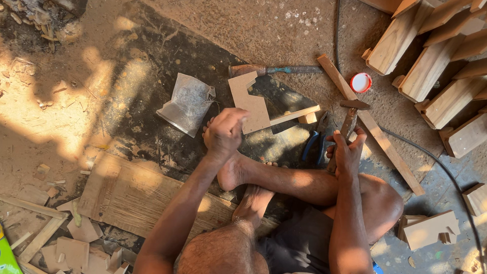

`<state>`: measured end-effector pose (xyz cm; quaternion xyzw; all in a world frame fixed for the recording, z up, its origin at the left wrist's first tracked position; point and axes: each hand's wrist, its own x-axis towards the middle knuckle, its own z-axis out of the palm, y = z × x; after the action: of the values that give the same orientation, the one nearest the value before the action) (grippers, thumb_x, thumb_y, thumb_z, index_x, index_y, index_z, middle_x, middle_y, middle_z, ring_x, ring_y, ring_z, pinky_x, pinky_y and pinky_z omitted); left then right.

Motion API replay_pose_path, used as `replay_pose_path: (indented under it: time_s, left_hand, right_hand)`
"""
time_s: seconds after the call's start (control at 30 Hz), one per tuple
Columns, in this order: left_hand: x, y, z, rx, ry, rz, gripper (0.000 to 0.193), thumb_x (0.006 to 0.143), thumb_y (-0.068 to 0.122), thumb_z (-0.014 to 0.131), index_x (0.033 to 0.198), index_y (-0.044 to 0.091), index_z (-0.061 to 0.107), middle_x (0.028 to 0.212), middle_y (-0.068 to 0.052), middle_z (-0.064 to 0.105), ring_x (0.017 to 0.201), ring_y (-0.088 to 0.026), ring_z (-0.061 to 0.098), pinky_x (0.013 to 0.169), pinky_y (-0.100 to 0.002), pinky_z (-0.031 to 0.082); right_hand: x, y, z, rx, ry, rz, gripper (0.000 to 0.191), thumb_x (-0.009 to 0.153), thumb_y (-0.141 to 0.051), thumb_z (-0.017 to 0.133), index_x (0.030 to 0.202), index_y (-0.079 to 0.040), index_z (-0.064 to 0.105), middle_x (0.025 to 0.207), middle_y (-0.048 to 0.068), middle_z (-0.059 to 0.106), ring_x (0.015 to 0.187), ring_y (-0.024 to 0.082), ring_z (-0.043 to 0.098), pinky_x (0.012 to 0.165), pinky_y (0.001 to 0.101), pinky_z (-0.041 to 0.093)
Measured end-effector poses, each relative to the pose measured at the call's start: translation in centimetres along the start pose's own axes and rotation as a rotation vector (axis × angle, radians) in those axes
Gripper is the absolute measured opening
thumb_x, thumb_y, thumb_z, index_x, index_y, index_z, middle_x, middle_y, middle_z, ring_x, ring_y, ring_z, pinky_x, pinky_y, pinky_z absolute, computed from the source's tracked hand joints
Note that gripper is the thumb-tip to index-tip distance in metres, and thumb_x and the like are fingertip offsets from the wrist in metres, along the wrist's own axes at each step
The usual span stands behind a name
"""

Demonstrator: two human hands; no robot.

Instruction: The person sits cross-legged on the workshop floor and assembles small cut wooden pieces, positioning a strip against a shaped board and driving nails with a hammer, using pliers to hold or pull nails, then fitting the joined pieces together.

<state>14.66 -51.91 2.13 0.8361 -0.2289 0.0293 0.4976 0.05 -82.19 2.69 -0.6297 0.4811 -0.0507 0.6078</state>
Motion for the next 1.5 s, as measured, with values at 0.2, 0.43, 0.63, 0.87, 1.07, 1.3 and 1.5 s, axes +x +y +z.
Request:
replay_pose_path:
  time_s: [0.2,0.43,0.63,0.87,1.07,1.3,1.5]
  left_hand:
    - [0.2,3.0,1.5,-0.104,-0.127,0.112,0.021,0.096,-0.006,0.065,0.115,0.001,0.061,0.110,-0.016,0.071,0.099,-0.026,0.076,0.082,-0.030,0.066]
    - [0.0,2.7,2.5,-0.096,-0.121,0.102,0.038,0.095,-0.005,0.068,0.125,0.001,0.045,0.104,-0.013,0.076,0.103,-0.027,0.076,0.085,-0.035,0.064]
    - [-0.1,2.3,2.8,-0.074,-0.148,0.070,0.040,0.093,-0.008,0.068,0.123,0.002,0.044,0.103,-0.013,0.076,0.104,-0.027,0.076,0.085,-0.034,0.064]
    - [-0.1,1.6,3.1,-0.046,-0.180,0.085,0.042,0.092,-0.006,0.069,0.124,0.002,0.043,0.103,-0.012,0.075,0.104,-0.025,0.076,0.086,-0.031,0.066]
    - [-0.2,1.5,3.0,-0.044,-0.201,0.067,0.041,0.093,-0.007,0.069,0.123,0.002,0.044,0.102,-0.012,0.075,0.103,-0.026,0.076,0.085,-0.031,0.067]
    - [-0.1,1.7,2.8,-0.045,-0.200,0.079,0.042,0.092,-0.008,0.069,0.123,0.002,0.043,0.102,-0.013,0.075,0.103,-0.027,0.076,0.085,-0.032,0.067]
    - [-0.1,1.8,2.4,-0.044,-0.201,0.105,0.043,0.091,-0.009,0.069,0.123,0.001,0.043,0.102,-0.013,0.075,0.103,-0.027,0.076,0.085,-0.033,0.066]
  right_hand:
    - [0.4,0.6,-0.2,0.020,-0.015,-0.022,0.058,0.100,-0.018,0.065,0.144,-0.009,0.029,0.091,0.012,0.069,0.058,0.013,0.059,0.048,0.0279,0.047]
    - [0.9,1.5,-0.6,0.017,-0.022,-0.036,0.061,0.100,-0.018,0.065,0.147,-0.009,0.026,0.092,0.012,0.069,0.060,0.013,0.059,0.049,0.0281,0.048]
    - [1.0,1.4,-0.6,0.030,-0.027,-0.039,0.061,0.100,-0.017,0.064,0.147,-0.008,0.026,0.091,0.012,0.070,0.059,0.013,0.059,0.049,0.0285,0.048]
    - [0.9,1.4,-0.7,0.011,-0.020,-0.045,0.064,0.100,-0.018,0.065,0.148,-0.007,0.024,0.090,0.012,0.070,0.059,0.013,0.061,0.048,0.0281,0.049]
    - [1.3,2.0,-0.8,0.030,0.001,-0.021,0.060,0.099,-0.018,0.067,0.144,-0.002,0.030,0.089,0.014,0.070,0.060,0.013,0.061,0.047,0.0283,0.049]
    - [0.2,0.6,-0.7,0.049,-0.032,-0.006,0.046,0.101,-0.026,0.065,0.135,-0.003,0.045,0.087,0.012,0.069,0.059,0.012,0.061,0.048,0.0281,0.050]
    - [-0.8,-0.7,-0.4,0.011,-0.017,0.066,0.046,0.104,-0.037,0.059,0.137,-0.010,0.043,0.075,0.009,0.061,0.053,0.013,0.055,0.044,0.0277,0.045]
